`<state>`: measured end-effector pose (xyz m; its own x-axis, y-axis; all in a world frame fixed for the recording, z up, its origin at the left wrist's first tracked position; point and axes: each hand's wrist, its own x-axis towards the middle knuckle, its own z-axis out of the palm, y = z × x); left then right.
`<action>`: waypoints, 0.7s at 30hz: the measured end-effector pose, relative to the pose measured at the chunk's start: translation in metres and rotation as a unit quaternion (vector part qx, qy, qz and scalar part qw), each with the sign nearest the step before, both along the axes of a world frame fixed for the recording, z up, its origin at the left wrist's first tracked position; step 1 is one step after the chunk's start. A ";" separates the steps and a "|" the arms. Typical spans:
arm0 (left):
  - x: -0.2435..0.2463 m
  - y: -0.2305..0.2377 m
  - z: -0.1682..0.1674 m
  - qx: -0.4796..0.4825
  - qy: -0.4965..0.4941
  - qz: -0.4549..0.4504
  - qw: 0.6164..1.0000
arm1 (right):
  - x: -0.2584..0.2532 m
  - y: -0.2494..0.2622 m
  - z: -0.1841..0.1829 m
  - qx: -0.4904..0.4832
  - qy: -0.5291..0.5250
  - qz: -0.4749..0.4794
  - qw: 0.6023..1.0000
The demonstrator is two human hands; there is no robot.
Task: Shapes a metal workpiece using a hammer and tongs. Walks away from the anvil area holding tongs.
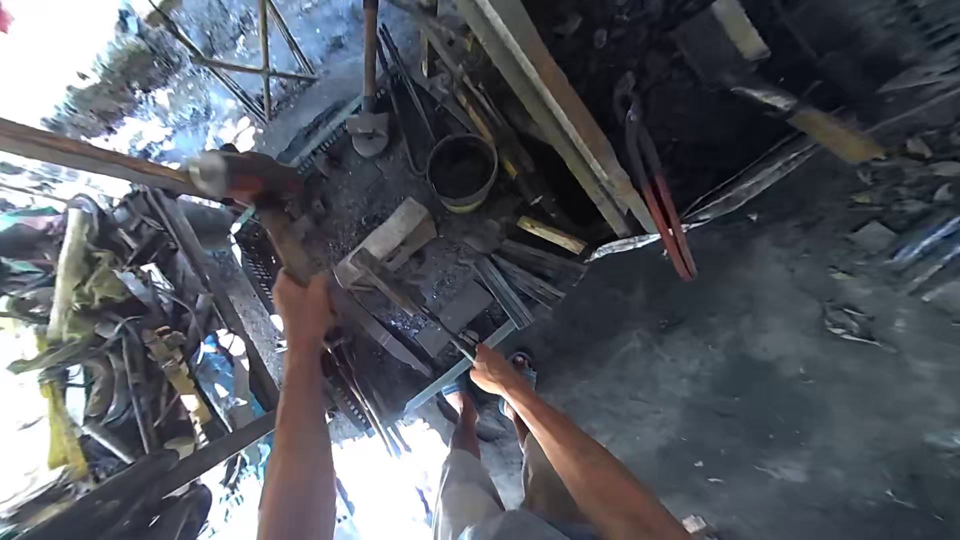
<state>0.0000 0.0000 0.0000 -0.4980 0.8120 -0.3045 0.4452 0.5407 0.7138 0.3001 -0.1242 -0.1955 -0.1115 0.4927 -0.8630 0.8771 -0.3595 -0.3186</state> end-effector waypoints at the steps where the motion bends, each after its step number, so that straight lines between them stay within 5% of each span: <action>1: 0.000 0.000 0.032 0.052 -0.003 0.000 0.999 | -0.004 0.002 0.001 -0.001 -0.005 -0.005 1.000; 6: 0.000 0.010 0.169 0.357 -0.007 -0.108 0.928 | -0.011 0.004 -0.002 0.002 -0.005 -0.007 1.000; 9: 0.003 0.042 0.203 0.468 0.005 -0.121 0.876 | -0.013 0.004 -0.008 0.014 -0.007 0.007 1.000; 10: 0.005 0.048 0.189 0.491 0.028 -0.106 0.864 | -0.014 0.002 -0.011 0.016 -0.009 0.011 1.000; 12: 0.014 0.036 0.109 0.460 0.133 -0.049 0.877 | -0.016 0.000 -0.012 0.010 -0.009 0.004 1.000; 14: 0.018 -0.013 -0.013 0.221 0.208 -0.016 0.953 | -0.015 0.000 -0.010 0.004 -0.007 -0.001 1.000; 16: 0.003 -0.037 -0.097 -0.090 0.156 -0.047 0.983 | -0.014 0.008 -0.007 -0.001 0.006 0.001 1.000; 18: -0.012 -0.040 -0.107 -0.244 0.085 -0.047 0.965 | -0.014 0.002 -0.001 -0.009 0.010 0.000 1.000; 21: -0.022 -0.046 -0.040 -0.175 0.092 -0.040 0.979 | -0.026 0.018 -0.001 0.010 0.015 -0.014 1.000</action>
<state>-0.0222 -0.0463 -0.0403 -0.5098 0.7119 -0.4830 0.5990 0.6967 0.3946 0.2740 -0.1066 -0.1966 -0.1229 0.5133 -0.8494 0.8571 -0.3766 -0.3516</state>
